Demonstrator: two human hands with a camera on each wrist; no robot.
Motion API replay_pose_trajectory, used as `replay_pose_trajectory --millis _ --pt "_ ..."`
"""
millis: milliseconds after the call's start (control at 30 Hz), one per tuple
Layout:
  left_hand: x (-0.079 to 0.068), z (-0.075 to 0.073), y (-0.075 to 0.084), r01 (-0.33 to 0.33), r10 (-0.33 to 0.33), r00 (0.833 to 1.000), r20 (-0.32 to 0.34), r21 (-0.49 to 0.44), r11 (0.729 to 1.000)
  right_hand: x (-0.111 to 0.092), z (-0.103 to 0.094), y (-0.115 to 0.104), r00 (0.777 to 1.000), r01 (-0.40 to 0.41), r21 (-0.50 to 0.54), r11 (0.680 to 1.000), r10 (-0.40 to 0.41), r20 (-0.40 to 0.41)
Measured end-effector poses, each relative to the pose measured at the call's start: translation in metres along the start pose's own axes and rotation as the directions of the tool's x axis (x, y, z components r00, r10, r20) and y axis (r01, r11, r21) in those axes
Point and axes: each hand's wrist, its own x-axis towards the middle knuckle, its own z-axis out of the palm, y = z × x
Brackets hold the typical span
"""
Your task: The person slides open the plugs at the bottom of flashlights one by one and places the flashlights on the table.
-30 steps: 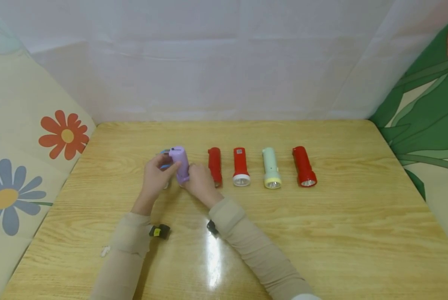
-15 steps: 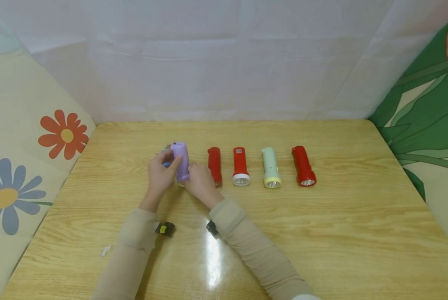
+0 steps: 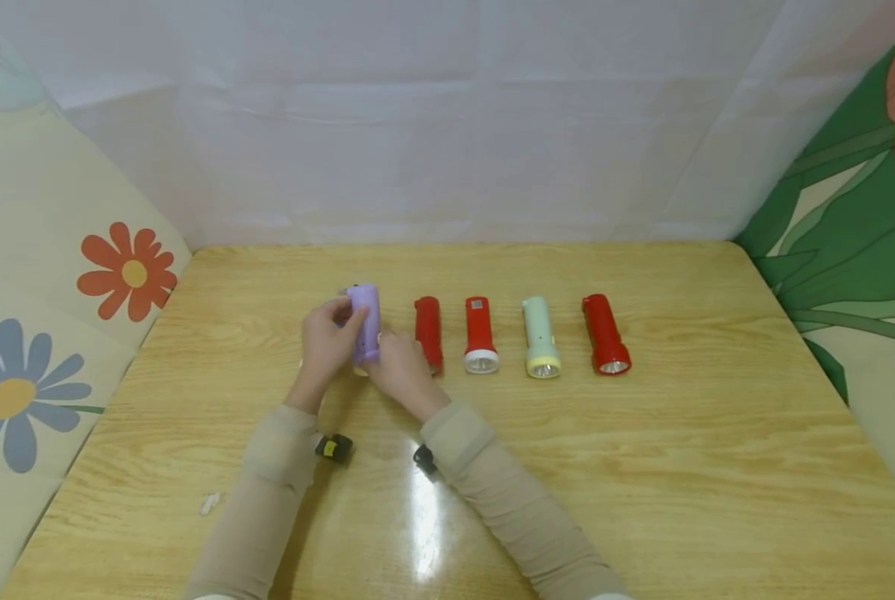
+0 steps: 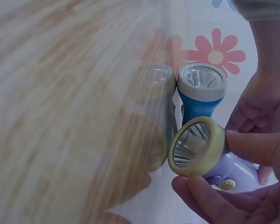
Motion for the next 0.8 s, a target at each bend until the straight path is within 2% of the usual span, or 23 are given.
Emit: replay_pose_trajectory --millis 400,800 --pt "0.008 0.001 0.006 0.017 -0.028 0.997 0.076 0.137 0.99 0.001 -0.001 0.001 0.999 -0.04 0.051 0.998 0.039 0.032" --pt "0.011 0.003 0.003 0.062 -0.082 0.989 0.123 0.163 0.985 -0.001 -0.002 0.001 0.996 -0.054 0.045 0.998 0.051 0.072"
